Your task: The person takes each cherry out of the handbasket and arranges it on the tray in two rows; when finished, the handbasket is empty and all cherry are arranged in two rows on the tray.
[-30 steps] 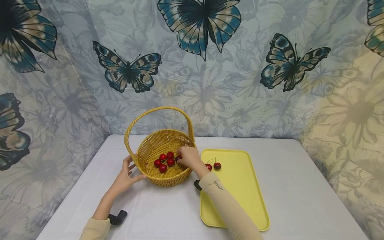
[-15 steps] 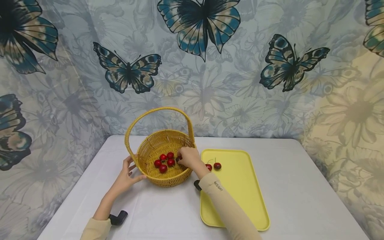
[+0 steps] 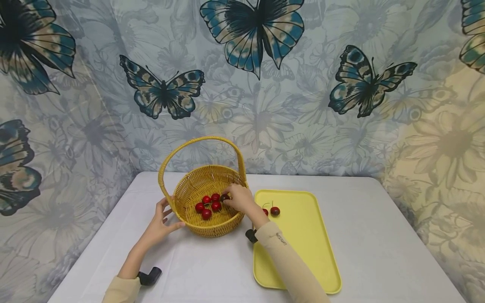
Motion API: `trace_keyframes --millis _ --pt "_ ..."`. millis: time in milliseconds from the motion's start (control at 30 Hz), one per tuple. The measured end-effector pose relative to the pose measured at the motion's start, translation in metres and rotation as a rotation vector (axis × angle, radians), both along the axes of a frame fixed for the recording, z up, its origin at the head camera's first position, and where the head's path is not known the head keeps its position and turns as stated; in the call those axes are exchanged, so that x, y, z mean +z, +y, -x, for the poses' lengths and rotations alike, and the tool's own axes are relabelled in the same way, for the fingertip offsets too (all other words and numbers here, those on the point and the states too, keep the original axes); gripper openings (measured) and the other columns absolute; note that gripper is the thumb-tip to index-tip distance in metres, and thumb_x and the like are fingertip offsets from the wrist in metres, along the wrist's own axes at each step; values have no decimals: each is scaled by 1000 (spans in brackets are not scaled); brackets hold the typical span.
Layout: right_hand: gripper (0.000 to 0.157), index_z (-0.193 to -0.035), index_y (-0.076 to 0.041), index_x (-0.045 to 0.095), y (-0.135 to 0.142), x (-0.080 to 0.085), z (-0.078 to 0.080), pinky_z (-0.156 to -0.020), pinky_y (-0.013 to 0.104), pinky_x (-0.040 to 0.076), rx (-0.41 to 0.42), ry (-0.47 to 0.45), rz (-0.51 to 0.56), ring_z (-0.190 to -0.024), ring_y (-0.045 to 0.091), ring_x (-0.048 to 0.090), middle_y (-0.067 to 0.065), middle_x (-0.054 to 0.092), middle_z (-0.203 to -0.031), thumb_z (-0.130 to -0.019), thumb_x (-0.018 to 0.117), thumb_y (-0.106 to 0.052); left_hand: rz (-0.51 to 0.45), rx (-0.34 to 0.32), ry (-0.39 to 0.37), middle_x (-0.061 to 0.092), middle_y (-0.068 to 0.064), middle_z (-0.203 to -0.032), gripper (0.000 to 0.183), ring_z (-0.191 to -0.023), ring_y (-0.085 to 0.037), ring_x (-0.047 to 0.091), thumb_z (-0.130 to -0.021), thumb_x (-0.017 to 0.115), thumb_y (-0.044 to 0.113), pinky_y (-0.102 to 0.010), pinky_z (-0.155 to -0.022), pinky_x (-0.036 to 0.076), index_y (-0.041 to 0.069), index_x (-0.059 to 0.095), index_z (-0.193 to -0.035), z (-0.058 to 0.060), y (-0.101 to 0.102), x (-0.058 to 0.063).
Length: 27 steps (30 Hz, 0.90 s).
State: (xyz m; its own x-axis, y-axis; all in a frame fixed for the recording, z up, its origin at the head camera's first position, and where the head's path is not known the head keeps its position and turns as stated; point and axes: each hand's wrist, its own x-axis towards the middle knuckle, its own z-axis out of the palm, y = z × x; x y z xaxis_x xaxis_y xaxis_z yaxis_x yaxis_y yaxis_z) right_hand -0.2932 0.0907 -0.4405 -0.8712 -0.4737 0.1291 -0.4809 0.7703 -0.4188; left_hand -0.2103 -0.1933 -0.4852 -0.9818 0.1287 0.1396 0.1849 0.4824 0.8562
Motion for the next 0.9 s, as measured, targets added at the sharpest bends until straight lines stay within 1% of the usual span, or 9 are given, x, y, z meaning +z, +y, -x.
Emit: trace_keyframes --millis 133,300,433,600,700,833,900 --pt "28 -110 -9 68 3 4 -5 -80 39 53 39 -16 63 -98 24 61 5 64 -107 -83 70 -18 -1 -4 0 16 -16 -150 105 -132 -42 32 -74 78 35 -63 -105 26 17 5 -146 0 0 0" --pt "30 -113 -4 65 8 7 -11 -76 32 54 89 -25 148 -92 22 62 8 62 -106 -85 68 -13 -5 3 -9 16 -15 -151 104 -132 -41 32 -74 78 36 -63 -105 25 18 5 -146 0 0 1" --pt "32 -116 -5 63 12 8 -14 -75 29 55 113 -18 202 -90 21 62 8 59 -109 -86 67 -11 -5 0 -6 15 -15 -151 104 -132 -41 32 -74 78 35 -64 -104 25 17 5 -146 0 0 1" --pt "32 -118 -7 62 19 12 -19 -82 33 54 132 -2 316 -97 22 60 6 56 -112 -86 65 -8 1 -2 -6 15 -16 -151 105 -132 -42 32 -74 78 36 -63 -104 26 16 4 -146 -1 0 1" --pt "32 -118 -8 62 24 17 -23 -83 35 54 138 8 389 -100 22 59 5 56 -114 -86 64 -5 6 5 -12 15 -16 -151 105 -132 -41 32 -74 78 37 -64 -104 26 17 5 -146 -1 -1 0" --pt "32 -118 -8 62 31 23 -27 -82 36 54 156 48 432 -99 22 60 7 56 -116 -87 63 -4 11 5 -11 15 -16 -151 104 -132 -42 32 -74 77 37 -65 -103 26 16 4 -146 0 -1 0" --pt "33 -119 -8 61 34 25 -29 -82 33 55 165 65 436 -97 21 61 7 57 -117 -87 63 -3 8 5 -15 15 -16 -151 104 -132 -42 31 -74 77 37 -65 -104 25 16 4 -146 0 -1 0"
